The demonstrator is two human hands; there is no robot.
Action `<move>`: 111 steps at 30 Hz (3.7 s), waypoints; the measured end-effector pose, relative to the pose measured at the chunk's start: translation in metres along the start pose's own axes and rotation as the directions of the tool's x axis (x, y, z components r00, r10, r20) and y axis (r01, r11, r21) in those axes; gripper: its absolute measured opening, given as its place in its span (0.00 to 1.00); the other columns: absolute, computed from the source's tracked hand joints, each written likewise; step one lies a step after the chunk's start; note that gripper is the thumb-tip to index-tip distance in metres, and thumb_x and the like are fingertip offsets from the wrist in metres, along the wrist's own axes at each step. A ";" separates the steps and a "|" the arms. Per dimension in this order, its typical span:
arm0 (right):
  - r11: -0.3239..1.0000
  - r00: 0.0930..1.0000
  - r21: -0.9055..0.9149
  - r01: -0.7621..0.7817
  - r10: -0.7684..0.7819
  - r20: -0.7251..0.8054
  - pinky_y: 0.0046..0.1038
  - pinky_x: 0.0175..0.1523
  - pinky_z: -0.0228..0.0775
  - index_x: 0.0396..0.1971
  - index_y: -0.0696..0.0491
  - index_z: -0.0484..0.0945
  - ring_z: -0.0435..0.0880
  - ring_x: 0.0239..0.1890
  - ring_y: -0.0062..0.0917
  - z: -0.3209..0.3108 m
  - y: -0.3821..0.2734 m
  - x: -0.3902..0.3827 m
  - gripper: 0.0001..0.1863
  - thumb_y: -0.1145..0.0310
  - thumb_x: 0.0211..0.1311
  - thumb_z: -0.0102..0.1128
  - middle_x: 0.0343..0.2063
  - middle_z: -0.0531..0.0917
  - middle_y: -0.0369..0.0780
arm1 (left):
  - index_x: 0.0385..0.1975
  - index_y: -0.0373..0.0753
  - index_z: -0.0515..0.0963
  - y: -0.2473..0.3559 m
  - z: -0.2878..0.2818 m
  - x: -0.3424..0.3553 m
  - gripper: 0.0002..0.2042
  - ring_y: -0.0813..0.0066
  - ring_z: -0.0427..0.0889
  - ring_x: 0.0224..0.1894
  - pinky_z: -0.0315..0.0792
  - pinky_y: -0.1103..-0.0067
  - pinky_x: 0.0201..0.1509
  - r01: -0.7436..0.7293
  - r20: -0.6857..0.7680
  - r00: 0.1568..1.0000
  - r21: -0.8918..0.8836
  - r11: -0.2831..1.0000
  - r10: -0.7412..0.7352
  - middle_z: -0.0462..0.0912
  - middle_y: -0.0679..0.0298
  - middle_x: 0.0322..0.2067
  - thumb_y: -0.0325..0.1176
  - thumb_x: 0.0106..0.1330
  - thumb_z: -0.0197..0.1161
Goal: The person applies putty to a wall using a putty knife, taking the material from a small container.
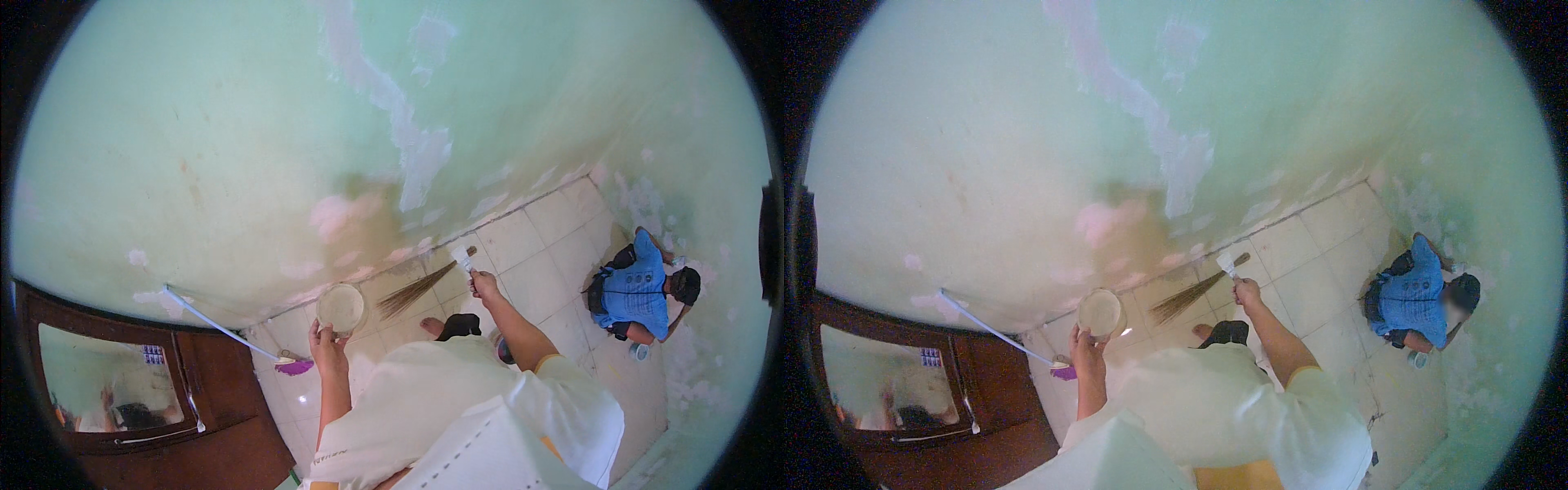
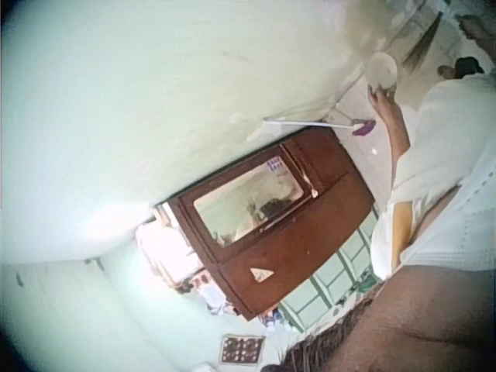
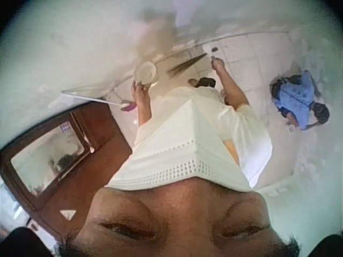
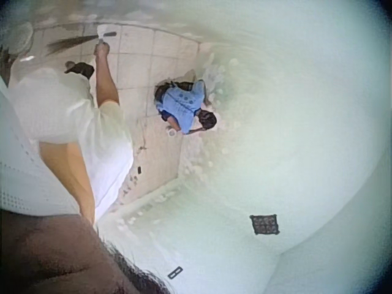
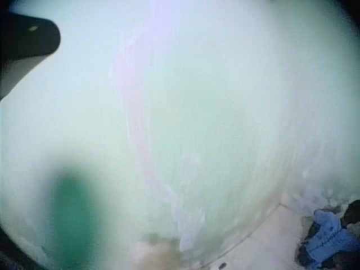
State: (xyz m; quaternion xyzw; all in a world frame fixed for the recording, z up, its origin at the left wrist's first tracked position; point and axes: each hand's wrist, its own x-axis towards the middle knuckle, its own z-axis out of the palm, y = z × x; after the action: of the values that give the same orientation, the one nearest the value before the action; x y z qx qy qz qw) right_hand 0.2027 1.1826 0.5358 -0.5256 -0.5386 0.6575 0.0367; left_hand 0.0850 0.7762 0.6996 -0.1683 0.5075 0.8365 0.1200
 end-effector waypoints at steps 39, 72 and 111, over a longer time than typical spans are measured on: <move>0.914 0.759 0.193 0.356 -0.404 0.511 0.18 0.25 0.64 0.45 0.53 0.79 0.75 0.22 0.14 0.095 -0.178 -0.202 0.12 0.62 0.73 0.52 0.30 0.85 0.36 | 0.61 0.38 0.63 0.025 -0.025 0.007 0.25 0.70 0.75 0.44 0.83 0.66 0.38 -0.231 -0.042 0.972 -0.009 0.973 0.231 0.68 0.64 0.43 0.22 0.63 0.58; 0.918 0.721 0.224 0.327 -0.396 0.568 0.19 0.24 0.64 0.45 0.55 0.79 0.76 0.22 0.15 0.088 -0.183 -0.197 0.12 0.62 0.72 0.53 0.31 0.85 0.38 | 0.59 0.36 0.66 -0.026 -0.068 0.127 0.23 0.80 0.75 0.19 0.75 0.75 0.24 0.381 0.421 0.888 -0.442 0.812 -0.187 0.80 0.63 0.22 0.21 0.63 0.59; 0.939 0.712 0.183 0.290 -0.339 0.615 0.17 0.25 0.63 0.46 0.53 0.79 0.74 0.23 0.12 0.085 -0.216 -0.252 0.14 0.61 0.73 0.51 0.31 0.85 0.33 | 0.62 0.37 0.64 0.043 -0.040 0.007 0.26 0.66 0.76 0.45 0.83 0.65 0.37 -0.193 0.041 0.981 0.131 0.972 0.189 0.69 0.58 0.48 0.25 0.62 0.57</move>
State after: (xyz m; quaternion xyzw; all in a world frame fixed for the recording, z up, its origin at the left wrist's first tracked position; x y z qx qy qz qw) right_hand 0.1410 1.0607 0.8501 -0.1699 -0.5759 0.7994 -0.0177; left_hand 0.0692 0.7211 0.7143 -0.0983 0.5749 0.8102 0.0574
